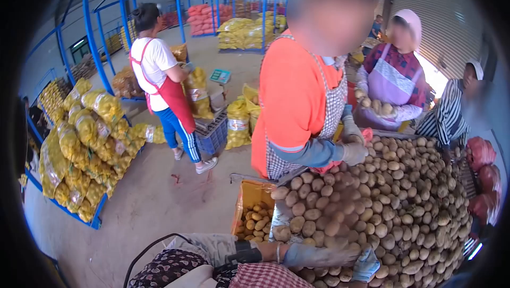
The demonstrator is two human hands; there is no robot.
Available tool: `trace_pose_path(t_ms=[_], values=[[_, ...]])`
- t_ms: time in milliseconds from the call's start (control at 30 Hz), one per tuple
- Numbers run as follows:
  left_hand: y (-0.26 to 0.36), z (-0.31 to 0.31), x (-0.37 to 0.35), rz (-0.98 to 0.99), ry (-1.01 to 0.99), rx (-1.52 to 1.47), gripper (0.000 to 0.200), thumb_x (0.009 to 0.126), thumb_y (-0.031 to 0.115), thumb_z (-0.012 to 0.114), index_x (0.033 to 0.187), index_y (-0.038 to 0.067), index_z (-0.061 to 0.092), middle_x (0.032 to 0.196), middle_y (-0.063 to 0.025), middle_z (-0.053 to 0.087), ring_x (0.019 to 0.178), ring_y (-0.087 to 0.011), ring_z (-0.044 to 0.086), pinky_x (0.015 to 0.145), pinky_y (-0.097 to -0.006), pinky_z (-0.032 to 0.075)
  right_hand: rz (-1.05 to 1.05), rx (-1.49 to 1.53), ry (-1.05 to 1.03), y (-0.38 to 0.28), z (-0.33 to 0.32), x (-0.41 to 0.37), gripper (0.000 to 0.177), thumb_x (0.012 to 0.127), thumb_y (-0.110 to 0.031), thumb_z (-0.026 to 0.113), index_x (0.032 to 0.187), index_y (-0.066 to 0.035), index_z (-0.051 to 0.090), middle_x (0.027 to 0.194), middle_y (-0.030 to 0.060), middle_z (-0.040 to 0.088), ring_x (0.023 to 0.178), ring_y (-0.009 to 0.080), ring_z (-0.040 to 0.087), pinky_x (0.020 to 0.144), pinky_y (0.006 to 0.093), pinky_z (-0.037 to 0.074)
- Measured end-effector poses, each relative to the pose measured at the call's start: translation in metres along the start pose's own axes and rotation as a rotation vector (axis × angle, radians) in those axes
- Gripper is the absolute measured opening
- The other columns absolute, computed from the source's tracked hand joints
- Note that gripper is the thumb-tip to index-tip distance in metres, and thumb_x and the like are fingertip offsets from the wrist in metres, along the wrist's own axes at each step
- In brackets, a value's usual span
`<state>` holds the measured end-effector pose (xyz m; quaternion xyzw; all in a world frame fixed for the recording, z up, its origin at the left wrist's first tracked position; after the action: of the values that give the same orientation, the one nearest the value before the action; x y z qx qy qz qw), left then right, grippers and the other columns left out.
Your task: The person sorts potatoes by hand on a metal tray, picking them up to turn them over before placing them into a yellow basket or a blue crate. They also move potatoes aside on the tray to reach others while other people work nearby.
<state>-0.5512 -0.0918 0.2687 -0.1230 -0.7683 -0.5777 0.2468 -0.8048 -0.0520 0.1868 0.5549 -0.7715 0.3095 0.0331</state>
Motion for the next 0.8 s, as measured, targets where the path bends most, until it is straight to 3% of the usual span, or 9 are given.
trace_pose_path(t_ms=[167, 233, 267, 400, 467, 533, 567, 633, 800], values=[[0.000, 0.004, 0.012, 0.018, -0.075, -0.018, 0.066, 0.094, 0.037, 0.031, 0.151, 0.007, 0.017, 0.155, -0.0143, 0.019, 0.143, -0.0271, 0.020, 0.118, -0.0430, 0.016, 0.086, 0.084, 0.041, 0.002, -0.004, -0.008, 0.048, 0.099, -0.039, 0.038, 0.090, -0.002, 0.068, 0.077, 0.0188, 0.066, 0.065, 0.0377, 0.062, 0.058, 0.0431, 0.048], [-0.005, 0.005, 0.015, -0.039, -0.097, -0.042, 0.063, 0.095, 0.031, 0.033, 0.151, 0.006, 0.018, 0.153, -0.0141, 0.024, 0.140, -0.0255, 0.024, 0.116, -0.0402, 0.020, 0.057, 0.088, 0.121, 0.023, 0.003, -0.011, 0.054, 0.100, -0.041, 0.039, 0.075, 0.002, 0.060, 0.064, 0.0162, 0.059, 0.052, 0.0255, 0.047, 0.053, 0.0393, 0.042], [-0.011, 0.004, 0.015, -0.090, -0.104, -0.049, 0.062, 0.095, 0.028, 0.035, 0.151, 0.006, 0.019, 0.152, -0.0140, 0.026, 0.139, -0.0247, 0.027, 0.115, -0.0388, 0.021, -0.012, 0.113, 0.211, -0.027, -0.027, -0.010, 0.054, 0.101, -0.041, 0.039, 0.075, 0.002, 0.060, 0.063, 0.0158, 0.058, 0.051, 0.0245, 0.044, 0.052, 0.0392, 0.041], [-0.035, 0.002, 0.000, -0.541, -0.249, -0.079, 0.058, 0.096, 0.016, 0.040, 0.150, 0.005, 0.022, 0.148, -0.0135, 0.035, 0.134, -0.0216, 0.037, 0.112, -0.0332, 0.029, 0.054, 0.050, 0.110, 0.012, -0.013, 0.005, 0.051, 0.100, -0.040, 0.040, 0.078, 0.000, 0.062, 0.067, 0.0146, 0.062, 0.053, 0.0258, 0.055, 0.052, 0.0395, 0.045], [-0.032, -0.006, -0.026, -0.834, -0.429, -0.035, 0.056, 0.097, 0.010, 0.042, 0.149, 0.004, 0.023, 0.146, -0.0133, 0.040, 0.131, -0.0200, 0.041, 0.110, -0.0304, 0.032, 0.615, 0.230, 0.185, 0.019, -0.062, 0.029, 0.044, 0.100, -0.038, 0.042, 0.094, 0.002, 0.058, 0.082, 0.0163, 0.064, 0.064, 0.0262, 0.060, 0.056, 0.0387, 0.050], [-0.010, -0.024, -0.061, -0.696, -0.210, -0.344, 0.057, 0.095, 0.012, 0.046, 0.148, 0.004, 0.025, 0.140, -0.0121, 0.046, 0.126, -0.0200, 0.046, 0.107, -0.0323, 0.036, 1.175, 0.418, 0.258, 0.012, -0.099, 0.046, 0.043, 0.100, -0.036, 0.044, 0.111, 0.004, 0.054, 0.097, 0.0180, 0.065, 0.075, 0.0266, 0.065, 0.060, 0.0380, 0.055], [-0.001, -0.040, -0.075, -0.543, 0.009, -0.643, 0.059, 0.094, 0.014, 0.050, 0.148, 0.004, 0.028, 0.133, -0.0110, 0.053, 0.120, -0.0199, 0.051, 0.104, -0.0343, 0.039, 1.166, 0.424, 0.250, 0.011, -0.103, 0.050, 0.043, 0.100, -0.036, 0.044, 0.111, 0.004, 0.054, 0.097, 0.0180, 0.065, 0.075, 0.0266, 0.065, 0.060, 0.0380, 0.055], [-0.022, -0.055, -0.086, -0.501, 0.198, -0.557, 0.066, 0.091, 0.016, 0.057, 0.148, 0.004, 0.026, 0.135, -0.0123, 0.050, 0.123, -0.0209, 0.048, 0.105, -0.0356, 0.038, 1.247, 0.630, 0.196, 0.018, -0.101, 0.035, 0.048, 0.099, -0.038, 0.044, 0.120, 0.005, 0.052, 0.107, 0.0189, 0.065, 0.083, 0.0271, 0.067, 0.064, 0.0379, 0.057], [-0.038, -0.046, -0.036, -0.243, 0.376, 0.174, 0.090, 0.079, 0.022, 0.073, 0.150, 0.006, 0.020, 0.148, -0.0158, 0.030, 0.134, -0.0232, 0.035, 0.108, -0.0383, 0.034, 0.465, 0.947, -0.280, 0.000, -0.037, -0.002, 0.053, 0.098, -0.043, 0.044, 0.122, 0.004, 0.050, 0.112, 0.0193, 0.062, 0.089, 0.0281, 0.065, 0.070, 0.0386, 0.056]])
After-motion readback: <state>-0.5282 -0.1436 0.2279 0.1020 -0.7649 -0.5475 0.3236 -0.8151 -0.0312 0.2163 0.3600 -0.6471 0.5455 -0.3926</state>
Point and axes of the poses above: each hand's wrist, its own x-axis towards the middle knuckle, its own z-axis out of the palm, y = z × x, the point moved 4 cm from there along x, towards the middle knuckle
